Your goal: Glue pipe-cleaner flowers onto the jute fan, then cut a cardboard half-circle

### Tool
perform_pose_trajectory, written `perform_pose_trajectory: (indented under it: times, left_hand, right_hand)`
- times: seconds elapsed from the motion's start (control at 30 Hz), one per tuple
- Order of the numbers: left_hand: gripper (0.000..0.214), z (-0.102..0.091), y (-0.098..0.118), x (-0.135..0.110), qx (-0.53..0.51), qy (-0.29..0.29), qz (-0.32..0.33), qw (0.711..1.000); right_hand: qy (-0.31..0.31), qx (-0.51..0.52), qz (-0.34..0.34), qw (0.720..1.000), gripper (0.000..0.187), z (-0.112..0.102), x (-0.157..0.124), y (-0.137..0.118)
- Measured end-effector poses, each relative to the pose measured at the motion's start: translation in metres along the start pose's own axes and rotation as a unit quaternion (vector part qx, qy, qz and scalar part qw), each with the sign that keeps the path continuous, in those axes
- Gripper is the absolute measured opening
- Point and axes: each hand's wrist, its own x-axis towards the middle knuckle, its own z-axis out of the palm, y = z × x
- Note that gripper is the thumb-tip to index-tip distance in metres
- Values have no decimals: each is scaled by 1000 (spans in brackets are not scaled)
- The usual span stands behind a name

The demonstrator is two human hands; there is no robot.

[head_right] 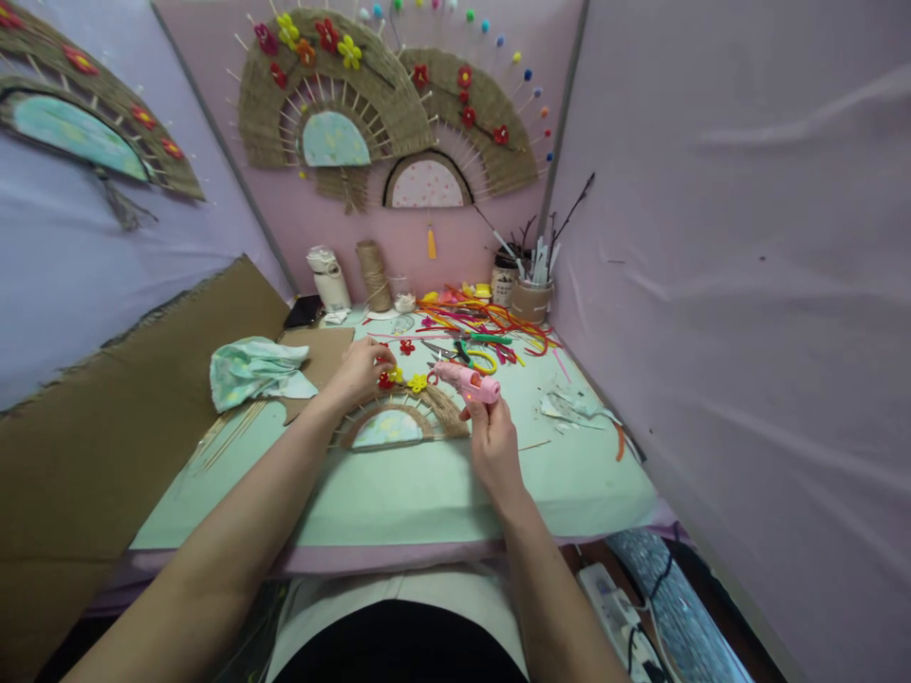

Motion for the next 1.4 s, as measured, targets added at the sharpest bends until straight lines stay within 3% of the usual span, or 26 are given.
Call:
perform_pose_trajectory:
  times: [0.37,0.87,1.4]
  left_hand:
    - [14,14,3,3,85,-26,25,996]
    - [23,10,19,7,184,-86,29,979]
    - [24,16,20,6,174,-78,36,981]
  right_hand:
    - [5,-1,-1,1000,44,-3,1,-1]
    - [4,16,-14,1000,45,-4,3,2]
    - [7,8,-23,1000,44,-4,4,2]
